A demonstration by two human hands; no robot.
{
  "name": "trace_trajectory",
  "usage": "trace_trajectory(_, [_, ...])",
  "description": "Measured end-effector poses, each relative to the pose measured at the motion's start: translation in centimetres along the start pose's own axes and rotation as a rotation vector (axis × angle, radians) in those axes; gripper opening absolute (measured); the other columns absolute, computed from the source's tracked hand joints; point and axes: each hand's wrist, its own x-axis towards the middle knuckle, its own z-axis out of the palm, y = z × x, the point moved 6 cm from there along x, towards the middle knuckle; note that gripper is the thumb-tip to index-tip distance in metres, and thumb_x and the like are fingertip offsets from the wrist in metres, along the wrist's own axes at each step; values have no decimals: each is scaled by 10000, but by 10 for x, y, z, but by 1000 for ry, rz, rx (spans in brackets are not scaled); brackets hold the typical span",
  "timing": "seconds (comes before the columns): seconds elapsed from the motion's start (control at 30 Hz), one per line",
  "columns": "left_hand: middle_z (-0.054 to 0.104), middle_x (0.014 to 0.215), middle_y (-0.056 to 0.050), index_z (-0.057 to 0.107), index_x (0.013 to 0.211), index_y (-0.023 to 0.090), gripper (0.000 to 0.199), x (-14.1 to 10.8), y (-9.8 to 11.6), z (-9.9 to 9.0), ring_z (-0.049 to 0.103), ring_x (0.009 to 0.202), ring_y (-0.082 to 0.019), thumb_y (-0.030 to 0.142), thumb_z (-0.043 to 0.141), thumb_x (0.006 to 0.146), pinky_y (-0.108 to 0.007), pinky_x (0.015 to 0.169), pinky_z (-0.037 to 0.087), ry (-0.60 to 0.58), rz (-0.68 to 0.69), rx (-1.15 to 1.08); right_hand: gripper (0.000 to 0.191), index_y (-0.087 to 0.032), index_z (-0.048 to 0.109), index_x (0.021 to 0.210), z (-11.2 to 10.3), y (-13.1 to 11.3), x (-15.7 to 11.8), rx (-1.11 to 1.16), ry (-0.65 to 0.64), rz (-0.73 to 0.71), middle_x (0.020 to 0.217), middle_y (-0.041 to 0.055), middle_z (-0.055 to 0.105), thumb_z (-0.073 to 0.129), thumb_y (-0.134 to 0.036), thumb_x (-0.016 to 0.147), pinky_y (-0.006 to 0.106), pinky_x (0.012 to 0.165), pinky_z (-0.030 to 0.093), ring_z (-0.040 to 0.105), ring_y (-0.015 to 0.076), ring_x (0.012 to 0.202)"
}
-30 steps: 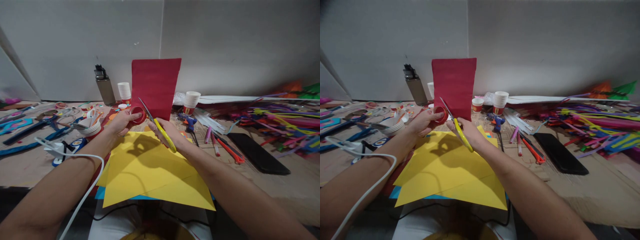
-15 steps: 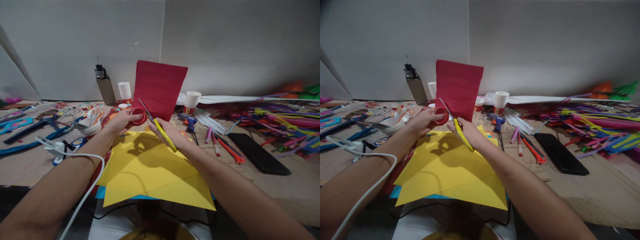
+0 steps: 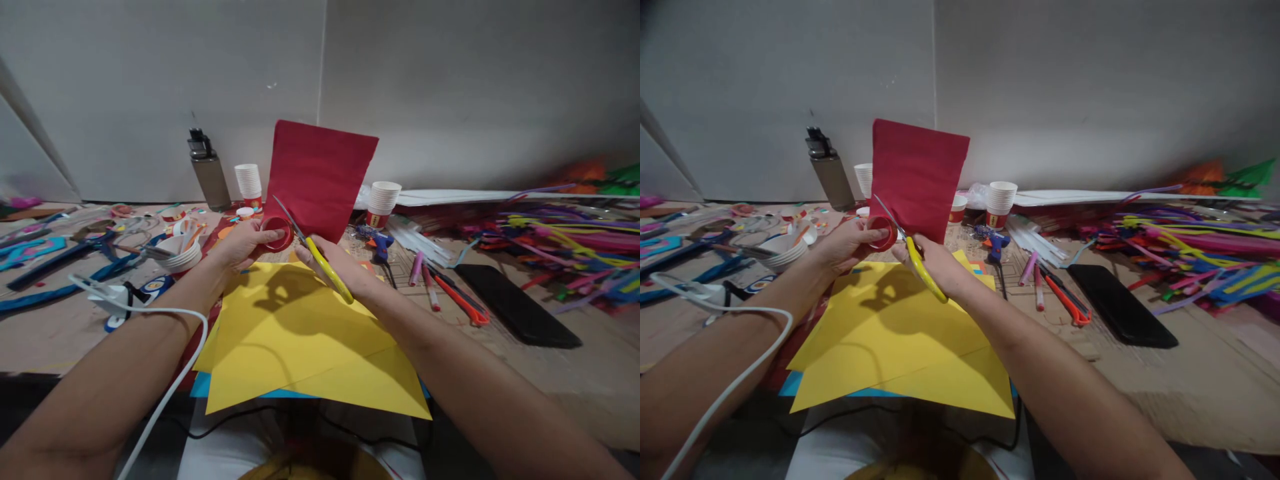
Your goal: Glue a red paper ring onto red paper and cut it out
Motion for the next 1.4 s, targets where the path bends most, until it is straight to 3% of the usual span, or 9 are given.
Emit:
trace_trajectory(0.57, [736, 841, -61, 737, 853, 107, 328, -3, 10, -2, 657, 749, -143, 146, 856, 550, -270, 793, 511, 2, 44, 52, 322, -206, 520, 791, -2, -7, -1, 6, -6, -100, 750, -14, 558, 509, -505, 910, 268, 619, 359, 476, 131, 687])
trace_trajectory(0.93, [732, 804, -57, 736, 822, 94, 325, -3, 15, -8, 650, 714, -129, 181, 880, 543, -249, 748, 507, 4, 23, 94, 341, -215, 497, 772, 0, -6, -5, 39, -17, 5, 653, -32, 505, 518, -534, 890, 245, 545, 345, 451, 111, 589])
trace_trajectory(1.2, [715, 827, -6, 694, 871, 148, 341, -7, 12, 3, 640, 732, -116, 138, 831, 559, -220, 661, 521, 217, 125, -133, 410, -221, 451, 775, 3, 0, -4, 149, 29, 28, 651, -35, 509, 497, -614, 883, 223, 498, 361, 449, 95, 548])
trace_trajectory(1.4, [694, 754, -2, 672, 807, 136, 328, -8, 13, 3, 610, 652, -108, 122, 833, 521, -216, 606, 505, 189, 53, -87, 419, -218, 474, 782, 1, -5, -5, 143, -3, 36, 642, -29, 518, 497, -626, 872, 234, 486, 375, 463, 103, 539])
